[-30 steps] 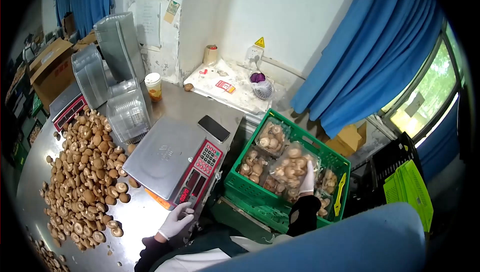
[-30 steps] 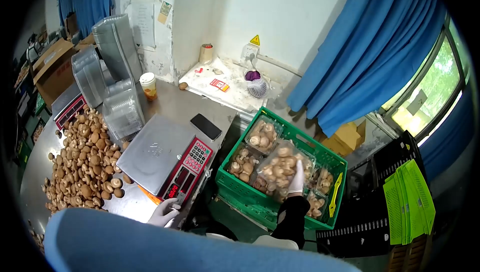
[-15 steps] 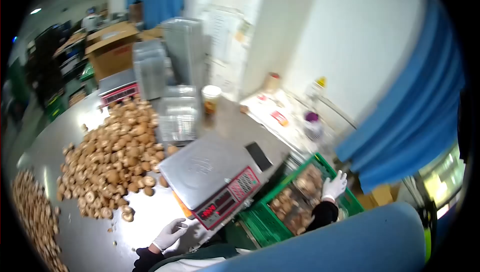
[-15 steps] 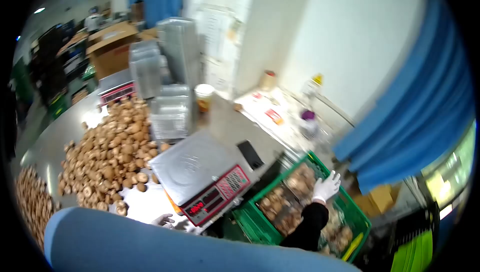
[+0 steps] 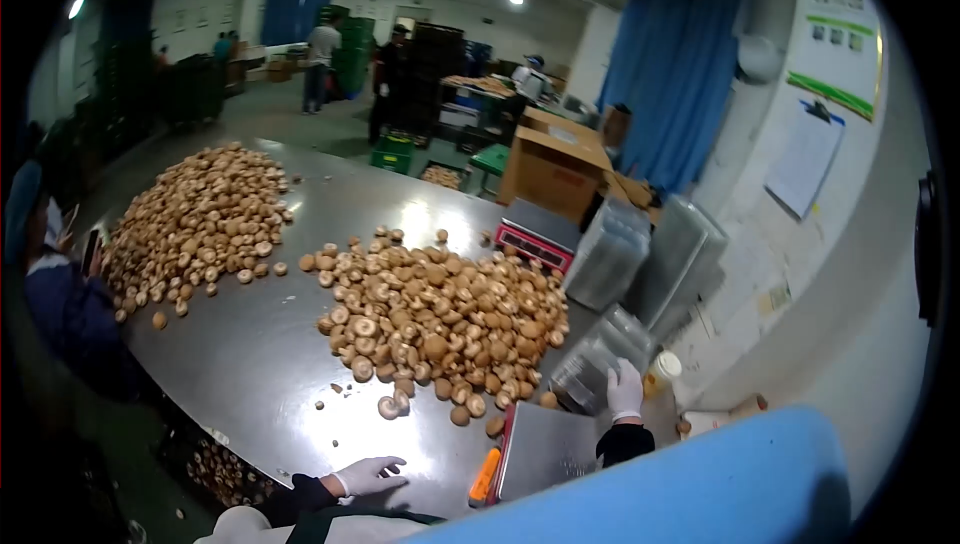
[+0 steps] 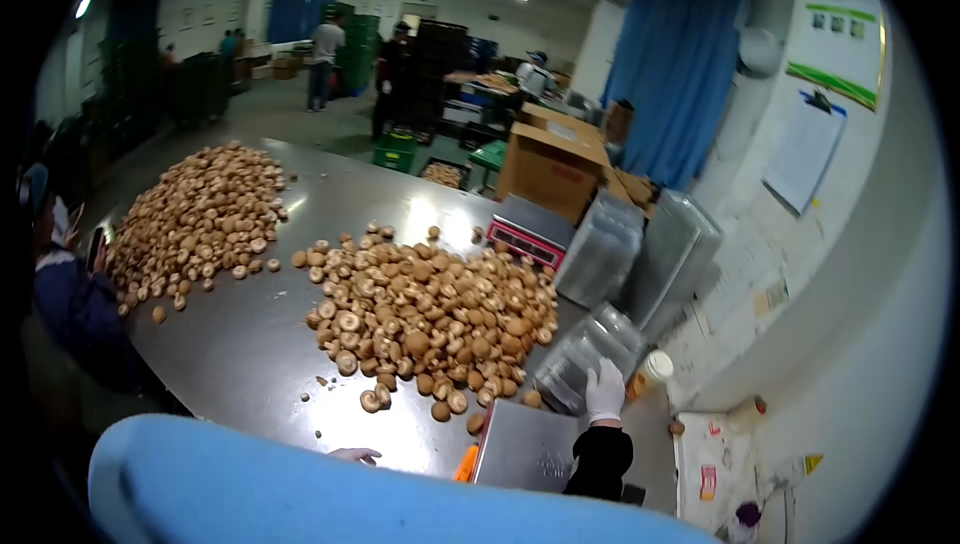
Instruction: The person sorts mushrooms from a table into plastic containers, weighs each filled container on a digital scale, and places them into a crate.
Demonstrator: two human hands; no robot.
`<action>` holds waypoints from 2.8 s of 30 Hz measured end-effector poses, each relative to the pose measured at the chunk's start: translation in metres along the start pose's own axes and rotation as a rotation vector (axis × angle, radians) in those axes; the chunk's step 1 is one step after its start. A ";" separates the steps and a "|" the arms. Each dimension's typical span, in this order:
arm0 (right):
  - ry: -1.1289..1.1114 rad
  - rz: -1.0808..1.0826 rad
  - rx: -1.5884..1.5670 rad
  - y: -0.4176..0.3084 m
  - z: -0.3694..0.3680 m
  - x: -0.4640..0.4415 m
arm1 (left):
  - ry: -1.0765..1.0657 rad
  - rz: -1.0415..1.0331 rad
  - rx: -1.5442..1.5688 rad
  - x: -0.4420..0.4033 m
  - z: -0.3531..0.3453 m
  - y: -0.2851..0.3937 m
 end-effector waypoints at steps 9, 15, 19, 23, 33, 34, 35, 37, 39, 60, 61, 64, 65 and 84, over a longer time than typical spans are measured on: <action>-0.401 -0.287 -0.384 0.042 -0.031 -0.020 | 0.097 0.137 0.009 0.012 -0.003 -0.049; -0.303 -0.460 -0.571 0.113 -0.075 -0.015 | -0.055 0.035 0.029 0.002 -0.012 -0.015; -0.200 -0.435 -0.443 0.096 -0.049 -0.007 | -0.045 0.049 0.022 -0.006 -0.020 -0.021; -0.040 -0.345 -0.318 0.065 -0.017 0.004 | -0.115 -0.050 0.013 -0.005 -0.009 -0.034; 0.101 -0.059 -0.227 -0.059 0.057 0.030 | -0.332 -0.183 -0.131 -0.041 -0.036 -0.025; 0.097 -0.033 -0.225 -0.068 0.058 0.034 | -0.368 -0.219 -0.137 -0.041 -0.035 -0.022; 0.096 -0.009 -0.225 -0.078 0.060 0.039 | -0.399 -0.208 -0.143 -0.050 -0.041 -0.030; 0.088 0.040 -0.230 -0.096 0.059 0.049 | -0.411 -0.222 -0.146 -0.061 -0.049 -0.051; 0.075 0.090 -0.232 -0.113 0.057 0.061 | -0.427 -0.279 -0.129 -0.072 -0.057 -0.073; -0.517 0.146 -0.597 -0.292 -0.091 0.124 | 0.748 -0.378 -0.226 -0.029 0.141 -0.030; -0.508 0.171 -0.559 -0.302 -0.100 0.114 | 0.760 -0.296 -0.103 -0.036 0.157 -0.027; -0.569 0.143 -0.529 -0.321 -0.145 0.090 | 0.955 -0.415 -0.339 -0.071 0.204 -0.029; -0.553 0.149 -0.530 -0.328 -0.159 0.083 | 0.944 -0.380 -0.341 -0.088 0.215 -0.037; -0.331 0.353 -0.305 -0.349 -0.160 0.174 | 0.708 -0.548 -0.554 -0.057 0.135 -0.035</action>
Point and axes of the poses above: each hand's wrist, its own x-axis away from the middle knuckle, its own z-axis out of the back of the hand, y = z × x, the point moved 1 cm from there along -x, towards the middle knuckle, and after that the axes turned 2 degrees about y, right-handed, at the moved point
